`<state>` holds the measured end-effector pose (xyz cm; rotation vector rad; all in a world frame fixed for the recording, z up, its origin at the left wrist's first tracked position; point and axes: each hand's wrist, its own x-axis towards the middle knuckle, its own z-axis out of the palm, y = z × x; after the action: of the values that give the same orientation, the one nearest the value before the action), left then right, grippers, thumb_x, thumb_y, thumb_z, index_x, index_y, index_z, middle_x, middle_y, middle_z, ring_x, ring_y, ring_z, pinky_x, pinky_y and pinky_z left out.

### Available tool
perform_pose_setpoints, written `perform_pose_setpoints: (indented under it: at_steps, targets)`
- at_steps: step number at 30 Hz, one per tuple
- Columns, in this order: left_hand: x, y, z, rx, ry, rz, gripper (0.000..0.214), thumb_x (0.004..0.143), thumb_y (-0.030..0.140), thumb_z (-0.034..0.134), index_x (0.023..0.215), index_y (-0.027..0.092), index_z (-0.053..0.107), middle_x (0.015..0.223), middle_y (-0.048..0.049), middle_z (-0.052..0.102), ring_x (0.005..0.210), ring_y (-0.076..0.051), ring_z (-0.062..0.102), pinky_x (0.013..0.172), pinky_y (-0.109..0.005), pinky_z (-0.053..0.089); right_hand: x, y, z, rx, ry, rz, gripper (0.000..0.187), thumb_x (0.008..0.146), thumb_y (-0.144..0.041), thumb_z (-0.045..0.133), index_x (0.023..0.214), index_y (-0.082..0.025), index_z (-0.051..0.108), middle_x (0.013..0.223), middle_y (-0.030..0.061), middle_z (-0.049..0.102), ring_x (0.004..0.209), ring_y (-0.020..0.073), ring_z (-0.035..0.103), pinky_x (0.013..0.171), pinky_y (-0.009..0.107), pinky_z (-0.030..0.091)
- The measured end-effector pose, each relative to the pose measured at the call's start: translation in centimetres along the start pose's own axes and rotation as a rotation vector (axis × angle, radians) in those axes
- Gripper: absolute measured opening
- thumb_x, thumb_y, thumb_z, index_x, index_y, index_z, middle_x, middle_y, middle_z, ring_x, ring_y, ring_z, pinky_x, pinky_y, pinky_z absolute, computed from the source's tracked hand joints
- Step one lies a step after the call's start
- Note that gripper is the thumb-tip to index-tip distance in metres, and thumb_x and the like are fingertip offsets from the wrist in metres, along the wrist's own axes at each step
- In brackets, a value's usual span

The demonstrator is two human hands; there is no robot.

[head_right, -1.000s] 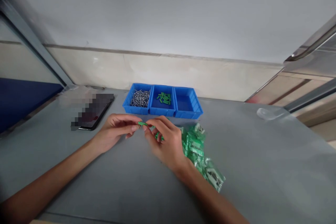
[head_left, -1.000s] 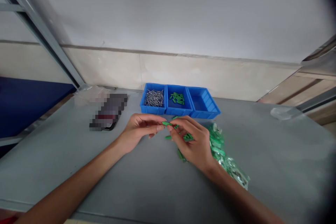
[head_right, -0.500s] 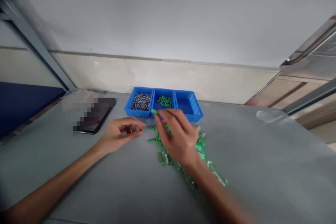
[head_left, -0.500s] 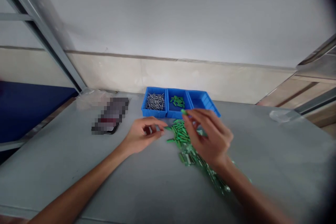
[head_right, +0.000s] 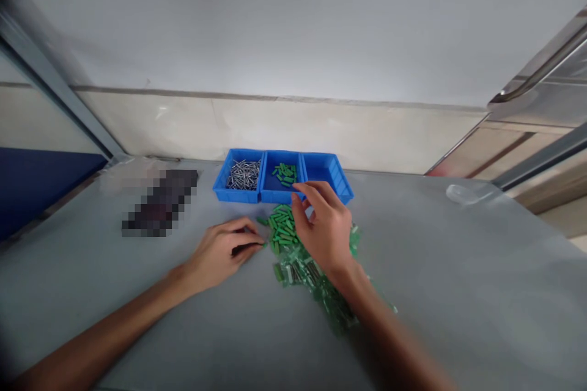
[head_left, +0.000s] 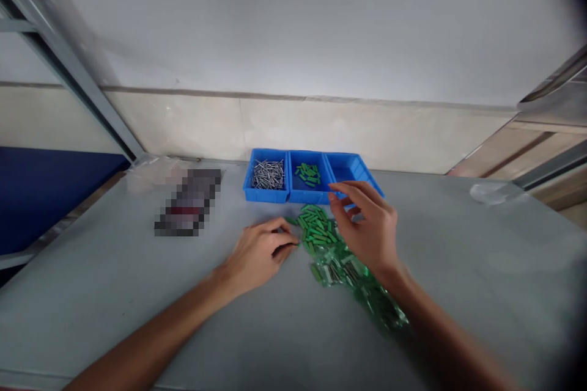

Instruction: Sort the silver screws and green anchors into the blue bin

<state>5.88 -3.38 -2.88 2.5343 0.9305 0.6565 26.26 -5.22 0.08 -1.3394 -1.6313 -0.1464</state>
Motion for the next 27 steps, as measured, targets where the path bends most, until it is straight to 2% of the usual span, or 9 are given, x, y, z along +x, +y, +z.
perform_pose_setpoints:
  at_steps: [3,9,12,14,16,19,21,24,27]
  targets:
    - [0.0,0.1,-0.3,0.031,-0.022,0.000,0.020,0.091,0.019,0.050,0.094,0.021,0.069,0.101,-0.0029,0.065,0.084,-0.017,0.063,0.076,-0.029,0.050,-0.1,-0.3,0.3,0.022,-0.038,-0.035,0.016,0.085,-0.018,0.055,0.094,-0.018,0.069,0.093,0.0065,0.066,0.060,0.0102,0.059,0.050,0.024,0.049]
    - [-0.2,0.4,-1.2,0.264,-0.209,0.062,0.018,0.093,0.018,0.043,0.096,0.015,0.060,0.101,-0.0077,0.060,0.076,-0.018,0.062,0.066,-0.028,0.049,-0.8,-0.6,0.7,0.012,-0.128,-0.114,0.018,0.086,-0.017,0.053,0.093,-0.019,0.069,0.093,0.0072,0.067,0.061,0.0109,0.059,0.054,0.025,0.049]
    - [-0.2,0.1,-1.3,0.253,-0.205,0.065,0.017,0.093,0.017,0.041,0.096,0.014,0.058,0.099,-0.0089,0.059,0.074,-0.017,0.060,0.065,-0.028,0.048,-1.1,-0.7,0.9,0.005,-0.152,-0.136,0.018,0.086,-0.017,0.053,0.093,-0.019,0.069,0.095,0.0072,0.067,0.058,0.0098,0.058,0.054,0.024,0.049]
    - [-0.1,-0.2,-1.6,0.108,-0.165,0.042,0.017,0.094,0.019,0.042,0.097,0.015,0.058,0.098,-0.0076,0.060,0.078,-0.017,0.060,0.070,-0.029,0.048,-1.1,-0.9,0.9,0.014,-0.164,-0.153,0.017,0.086,-0.016,0.053,0.092,-0.019,0.069,0.094,0.0070,0.067,0.058,0.0098,0.058,0.054,0.024,0.048]
    - [0.1,-0.5,-2.2,-0.150,-0.123,-0.025,0.016,0.094,0.024,0.043,0.096,0.016,0.058,0.091,-0.0053,0.061,0.076,-0.015,0.057,0.068,-0.026,0.047,-1.0,-1.1,0.9,0.036,-0.179,-0.169,0.017,0.086,-0.015,0.052,0.091,-0.019,0.068,0.092,0.0069,0.067,0.059,0.0103,0.059,0.055,0.024,0.048]
    - [0.5,-0.7,-3.1,-0.621,-0.110,-0.199,0.023,0.093,0.034,0.048,0.096,0.014,0.058,0.080,-0.0032,0.058,0.056,-0.009,0.048,0.049,-0.019,0.040,-1.1,-1.6,0.9,0.085,-0.201,-0.170,0.017,0.086,-0.014,0.052,0.093,-0.017,0.068,0.090,0.0066,0.068,0.060,0.0108,0.060,0.055,0.024,0.048]
    - [0.6,-0.7,-3.5,-0.848,-0.095,-0.281,0.026,0.091,0.037,0.052,0.099,0.013,0.059,0.080,-0.0034,0.057,0.050,-0.006,0.043,0.041,-0.017,0.034,-1.4,-2.0,0.9,0.121,-0.219,-0.167,0.018,0.086,-0.013,0.053,0.095,-0.017,0.067,0.090,0.0064,0.068,0.062,0.0113,0.061,0.056,0.024,0.049]
    - [0.6,-0.6,-3.6,-1.021,-0.056,-0.293,0.026,0.089,0.034,0.056,0.102,0.013,0.061,0.079,-0.0043,0.059,0.051,-0.006,0.046,0.040,-0.017,0.037,-1.9,-2.6,1.1,0.171,-0.236,-0.173,0.019,0.086,-0.014,0.053,0.099,-0.019,0.066,0.091,0.0061,0.068,0.067,0.0124,0.063,0.060,0.024,0.051]
    - [0.6,-0.4,-3.5,-1.084,-0.058,-0.277,0.022,0.088,0.030,0.058,0.101,0.013,0.063,0.071,-0.0028,0.059,0.052,-0.008,0.050,0.041,-0.018,0.040,-2.2,-2.9,1.2,0.197,-0.225,-0.175,0.021,0.086,-0.013,0.054,0.102,-0.019,0.065,0.092,0.0056,0.068,0.072,0.0132,0.064,0.061,0.024,0.052]
